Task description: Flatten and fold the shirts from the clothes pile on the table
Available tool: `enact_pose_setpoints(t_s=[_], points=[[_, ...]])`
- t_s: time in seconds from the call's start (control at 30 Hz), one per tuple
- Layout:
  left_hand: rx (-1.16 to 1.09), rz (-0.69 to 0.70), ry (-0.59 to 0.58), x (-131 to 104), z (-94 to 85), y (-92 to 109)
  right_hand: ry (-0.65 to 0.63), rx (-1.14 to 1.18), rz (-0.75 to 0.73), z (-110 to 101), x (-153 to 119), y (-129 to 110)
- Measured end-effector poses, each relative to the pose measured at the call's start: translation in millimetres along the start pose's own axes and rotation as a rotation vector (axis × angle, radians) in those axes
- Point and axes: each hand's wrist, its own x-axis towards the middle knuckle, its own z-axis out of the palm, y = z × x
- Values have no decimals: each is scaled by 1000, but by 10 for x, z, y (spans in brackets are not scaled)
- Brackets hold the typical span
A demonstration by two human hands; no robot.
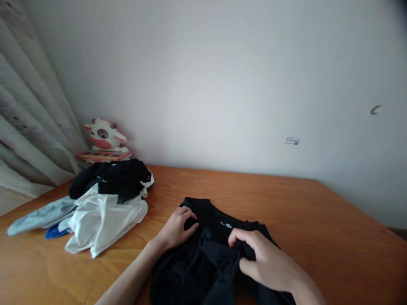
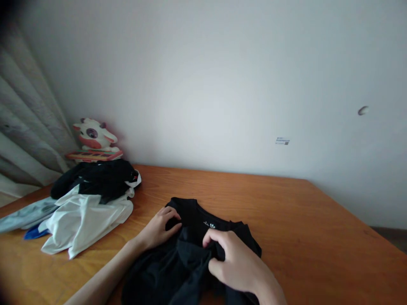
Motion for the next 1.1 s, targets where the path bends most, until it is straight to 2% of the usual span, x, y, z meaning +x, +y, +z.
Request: enact_pose_setpoints(t_s=[0.07, 0.2, 0.3, 0.33, 0.4, 0.47, 0.5, 0.53, 0.63, 0.7, 0.87, 1.0, 1.1], points=[[89, 15, 9, -31, 21, -33, -103, -31, 38, 84, -59, -6], [169, 30, -6, -67, 54, -9, -207, -173, 24, 382, -61, 48], [179, 52, -17, -74, 41, 24, -231, -66, -28, 412, -108, 190], [173, 70, -24, -74, 30, 34, -174, 19, -41, 377, -135, 260], [155, 125, -58, -73, 8, 52, 63, 92, 50, 289, -172, 429], [141, 186, -110, -74, -5, 63, 362, -74, 237, 230, -160, 620], [138, 206, -133, -75, -5, 64, 468, -194, 321, 221, -133, 715], [138, 216, -148, -76, 0, 63, 497, -292, 379, 224, -94, 801], [132, 194, -158, -83, 34, 51, 311, -416, 488, 253, 54, 982], [118, 165, -153, -88, 63, 42, 198, -416, 470, 241, 154, 1033], [95, 122, -106, -65, 111, -11, 99, -403, 362, 100, 366, 1054], [123, 110, -51, 27, 116, -125, 126, -445, 373, 87, 542, 1069], [173, 56, -24, 129, 107, -222, 287, -561, 408, 158, 695, 1099]])
